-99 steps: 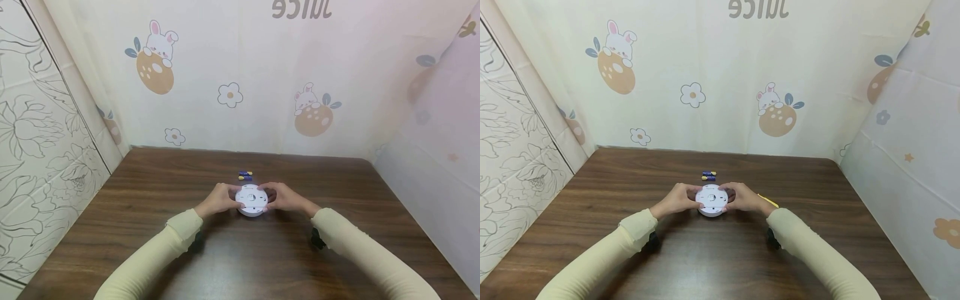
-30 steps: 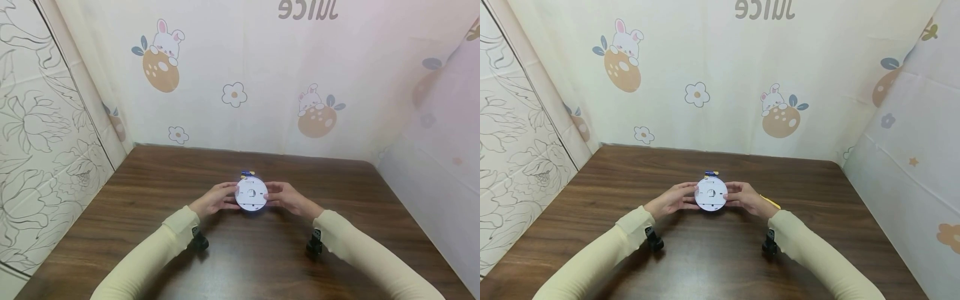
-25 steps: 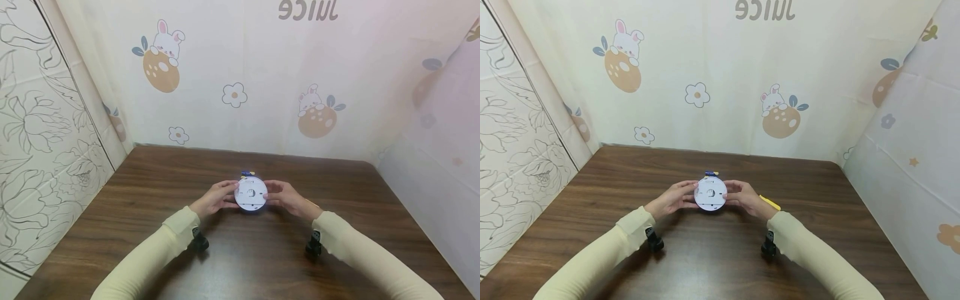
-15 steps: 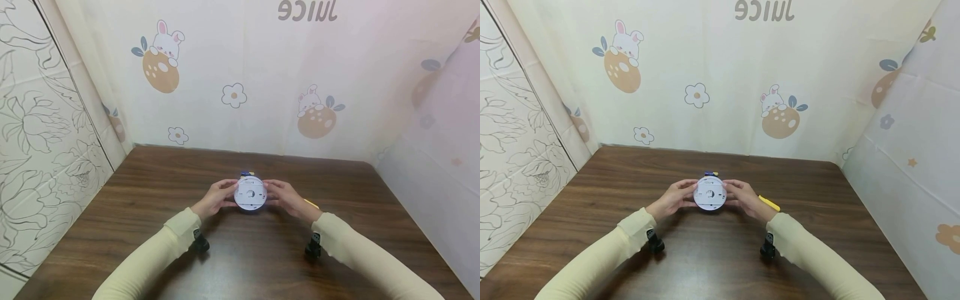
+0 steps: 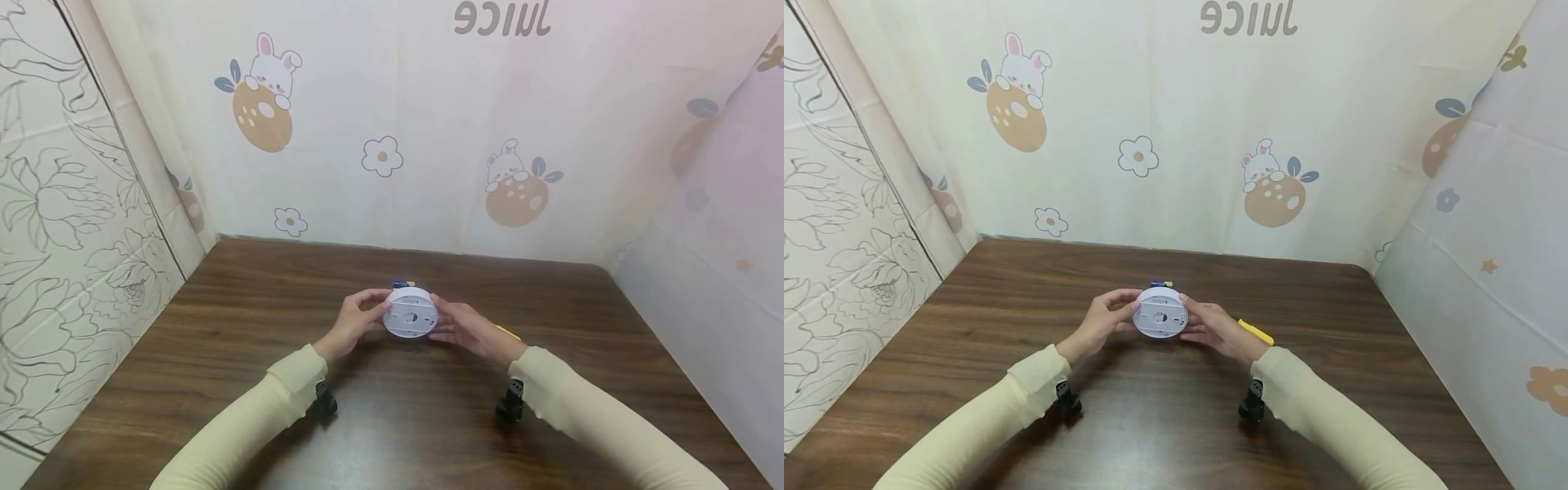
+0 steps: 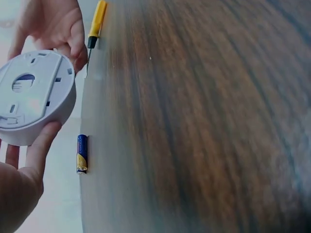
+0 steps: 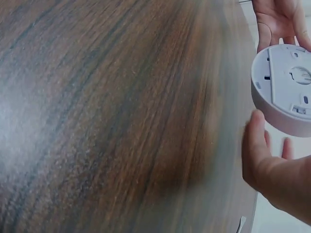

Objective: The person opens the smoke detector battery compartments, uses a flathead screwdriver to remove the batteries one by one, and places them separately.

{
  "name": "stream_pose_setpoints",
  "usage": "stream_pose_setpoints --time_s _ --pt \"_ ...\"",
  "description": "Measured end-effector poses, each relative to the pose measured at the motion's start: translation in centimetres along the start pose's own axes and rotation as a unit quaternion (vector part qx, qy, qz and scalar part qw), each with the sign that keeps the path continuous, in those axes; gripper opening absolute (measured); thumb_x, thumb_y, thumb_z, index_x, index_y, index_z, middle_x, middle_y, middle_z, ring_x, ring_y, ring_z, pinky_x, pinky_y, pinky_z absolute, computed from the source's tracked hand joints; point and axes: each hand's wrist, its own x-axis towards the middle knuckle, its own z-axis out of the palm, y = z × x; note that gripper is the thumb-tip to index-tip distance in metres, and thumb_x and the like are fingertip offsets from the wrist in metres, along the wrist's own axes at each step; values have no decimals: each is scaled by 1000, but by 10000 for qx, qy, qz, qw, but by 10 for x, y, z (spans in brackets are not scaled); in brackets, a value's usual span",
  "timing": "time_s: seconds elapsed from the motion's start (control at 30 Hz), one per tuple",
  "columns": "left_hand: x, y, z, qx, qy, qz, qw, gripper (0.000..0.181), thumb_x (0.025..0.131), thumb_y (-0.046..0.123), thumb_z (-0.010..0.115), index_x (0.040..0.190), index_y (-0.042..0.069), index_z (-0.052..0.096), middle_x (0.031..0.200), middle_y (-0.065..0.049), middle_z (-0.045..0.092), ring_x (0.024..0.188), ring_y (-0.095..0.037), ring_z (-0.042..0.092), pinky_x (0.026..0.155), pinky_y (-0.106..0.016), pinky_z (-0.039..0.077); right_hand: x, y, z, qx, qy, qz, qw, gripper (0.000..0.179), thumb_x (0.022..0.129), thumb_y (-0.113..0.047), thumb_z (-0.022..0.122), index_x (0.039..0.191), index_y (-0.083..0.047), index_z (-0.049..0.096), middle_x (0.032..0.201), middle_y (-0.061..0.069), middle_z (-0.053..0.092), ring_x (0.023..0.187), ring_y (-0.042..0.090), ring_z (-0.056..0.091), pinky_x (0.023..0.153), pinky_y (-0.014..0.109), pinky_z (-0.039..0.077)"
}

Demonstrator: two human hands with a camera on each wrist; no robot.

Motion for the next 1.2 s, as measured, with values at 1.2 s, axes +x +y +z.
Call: stream_pose_setpoints --time_s 1.2 --pt "-1 18 -15 2000 -740 -436 9760 63 73 21 84 127 1 59 124 -13 61 110 -25 60 96 -39 48 2 9 -6 -2125 272 -1534 9647 55 79 -30 79 126 -8 61 128 10 59 114 27 57 98 43 47"
